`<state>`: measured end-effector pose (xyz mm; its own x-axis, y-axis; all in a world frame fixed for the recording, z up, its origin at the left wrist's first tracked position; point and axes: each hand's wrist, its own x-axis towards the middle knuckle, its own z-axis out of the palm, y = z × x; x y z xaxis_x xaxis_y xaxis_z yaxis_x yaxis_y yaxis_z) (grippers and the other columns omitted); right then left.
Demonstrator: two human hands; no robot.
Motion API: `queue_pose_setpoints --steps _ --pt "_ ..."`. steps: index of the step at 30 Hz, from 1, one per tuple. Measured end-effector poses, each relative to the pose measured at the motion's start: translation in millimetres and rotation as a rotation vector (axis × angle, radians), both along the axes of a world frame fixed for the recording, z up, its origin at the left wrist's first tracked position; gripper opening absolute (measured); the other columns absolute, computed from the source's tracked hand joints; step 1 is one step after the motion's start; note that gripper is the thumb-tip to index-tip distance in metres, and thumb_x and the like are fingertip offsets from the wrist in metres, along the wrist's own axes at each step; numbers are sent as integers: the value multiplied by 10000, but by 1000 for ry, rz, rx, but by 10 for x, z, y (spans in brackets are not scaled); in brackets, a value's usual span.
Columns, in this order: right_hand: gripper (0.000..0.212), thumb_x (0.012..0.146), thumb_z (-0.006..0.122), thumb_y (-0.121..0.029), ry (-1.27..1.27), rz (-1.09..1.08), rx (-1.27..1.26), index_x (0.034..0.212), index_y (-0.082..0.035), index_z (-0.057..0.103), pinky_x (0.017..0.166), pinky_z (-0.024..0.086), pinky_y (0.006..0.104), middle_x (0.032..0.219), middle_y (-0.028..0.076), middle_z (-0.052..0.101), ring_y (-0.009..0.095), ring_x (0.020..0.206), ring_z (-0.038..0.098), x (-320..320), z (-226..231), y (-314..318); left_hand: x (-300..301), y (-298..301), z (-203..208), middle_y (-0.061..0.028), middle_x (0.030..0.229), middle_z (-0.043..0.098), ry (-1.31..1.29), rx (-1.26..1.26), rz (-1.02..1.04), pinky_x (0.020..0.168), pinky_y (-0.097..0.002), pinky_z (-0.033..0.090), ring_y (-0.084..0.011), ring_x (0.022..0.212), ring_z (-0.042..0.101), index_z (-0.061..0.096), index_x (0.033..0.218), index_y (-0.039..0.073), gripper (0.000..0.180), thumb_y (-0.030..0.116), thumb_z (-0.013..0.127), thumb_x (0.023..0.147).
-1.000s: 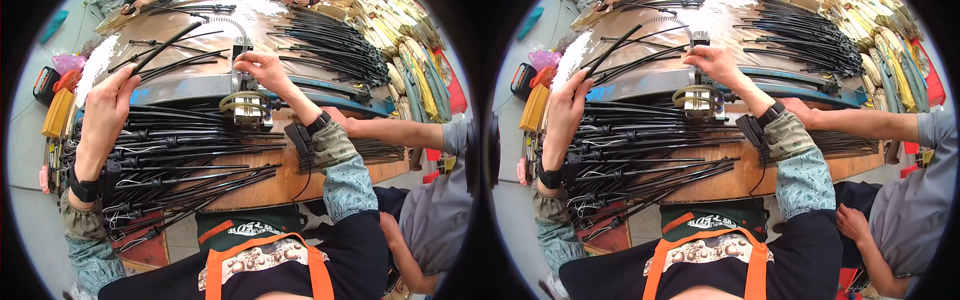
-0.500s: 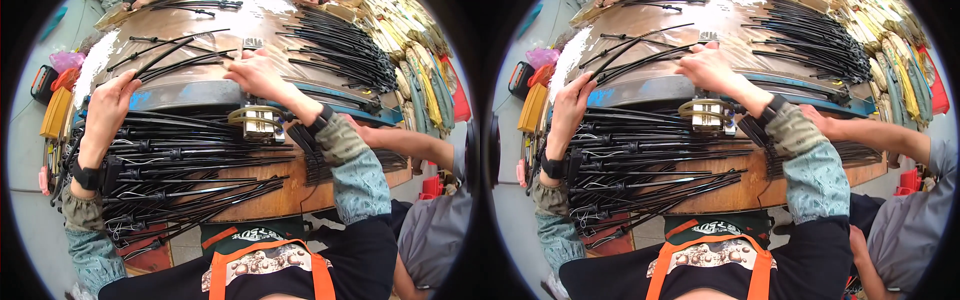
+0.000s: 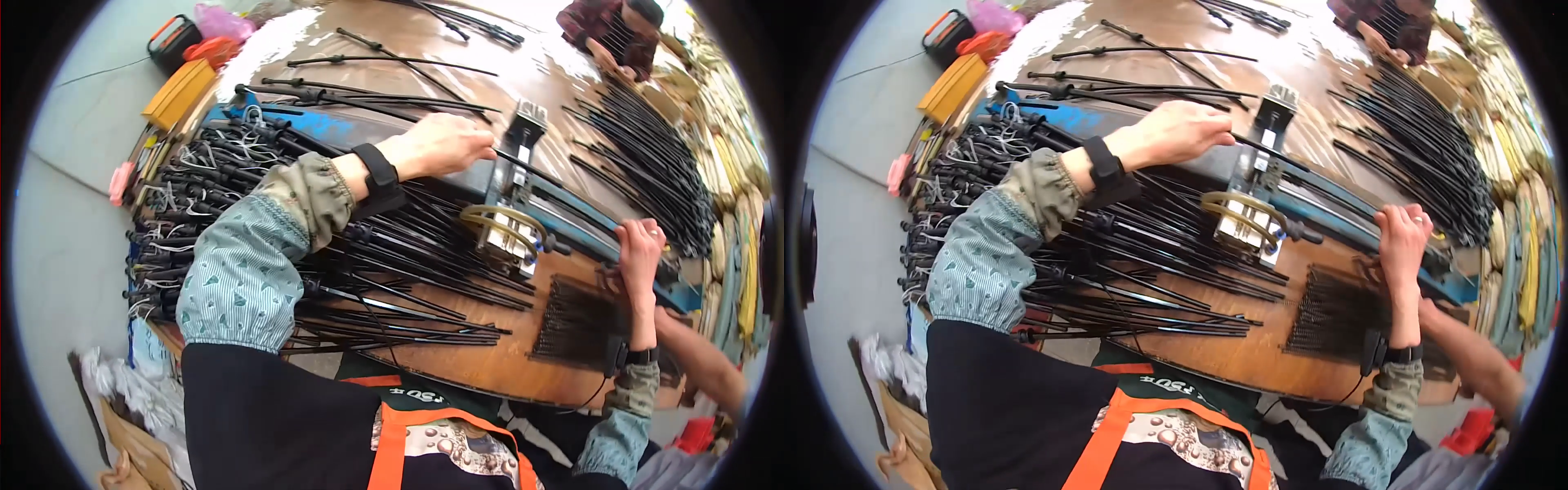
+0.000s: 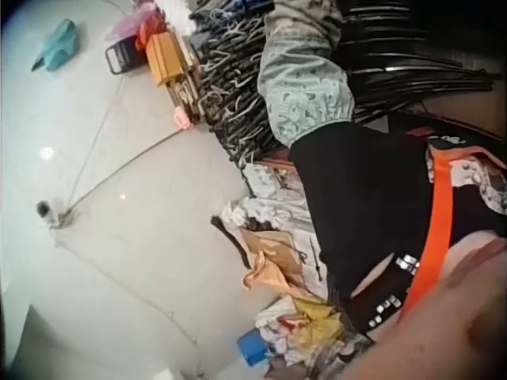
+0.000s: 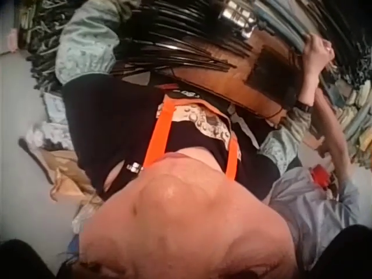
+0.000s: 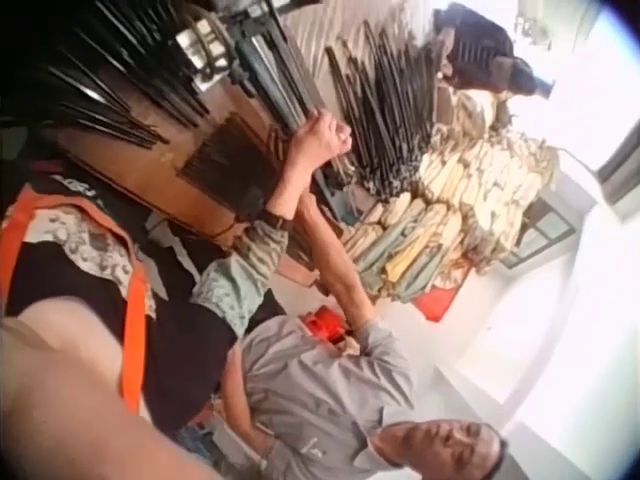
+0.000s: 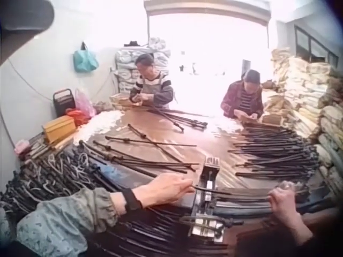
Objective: Assembling and checking metal components for wiper blades using a mechanical fixture on a workbench.
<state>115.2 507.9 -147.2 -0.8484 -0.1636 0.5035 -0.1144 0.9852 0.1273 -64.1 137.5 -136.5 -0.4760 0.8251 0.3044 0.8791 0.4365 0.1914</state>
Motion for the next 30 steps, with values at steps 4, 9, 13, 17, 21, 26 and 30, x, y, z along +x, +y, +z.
queue_pose_setpoints --steps 4,9,13,17,21,26,30 --pt "87 903 607 -146 -30 64 -17 852 -75 613 860 383 389 817 88 626 287 860 566 -64 -28 -34 -54 -101 -164 -160 804 623 -65 52 76 688 -456 507 -367 822 631 570 881 60 235 282 553 958" --pt "83 899 610 -133 -32 70 -70 850 -66 606 818 392 386 811 91 619 287 843 555 -138 -45 -32 -148 -97 -280 -151 820 634 -43 143 9 707 -457 500 -371 820 627 587 847 44 256 284 585 938" --pt "77 890 617 -123 -48 59 -82 846 -62 604 788 397 383 804 92 616 287 836 551 -160 -54 -31 -159 -63 -326 -133 830 636 -71 251 44 714 -455 498 -363 820 628 595 829 39 247 272 632 904" --pt "83 881 628 -118 -54 53 -93 828 -58 604 775 400 380 790 92 614 285 833 550 -190 -97 -66 -133 -39 -336 -115 846 627 -135 294 87 707 -449 494 -350 834 622 593 825 46 230 253 686 860" --pt "81 871 641 -112 -54 66 -116 820 -55 612 773 403 379 783 89 621 282 833 552 -187 -121 -129 -42 -57 -365 -105 859 610 -138 296 108 696 -437 492 -338 845 616 583 820 54 231 243 714 831" --pt "47 856 662 -94 -44 24 -157 889 -62 664 813 423 374 841 82 669 268 890 580 -85 -142 -69 -71 -22 -439 -97 865 589 -3 388 38 683 -421 494 -334 838 608 576 820 64 235 248 722 825" --pt "205 854 681 -100 189 106 -69 1055 -62 690 869 429 386 966 58 714 264 964 624 -81 -147 -362 -156 -56 -462 -132 800 636 -17 168 49 628 -457 492 -358 758 633 582 840 85 226 292 623 919"
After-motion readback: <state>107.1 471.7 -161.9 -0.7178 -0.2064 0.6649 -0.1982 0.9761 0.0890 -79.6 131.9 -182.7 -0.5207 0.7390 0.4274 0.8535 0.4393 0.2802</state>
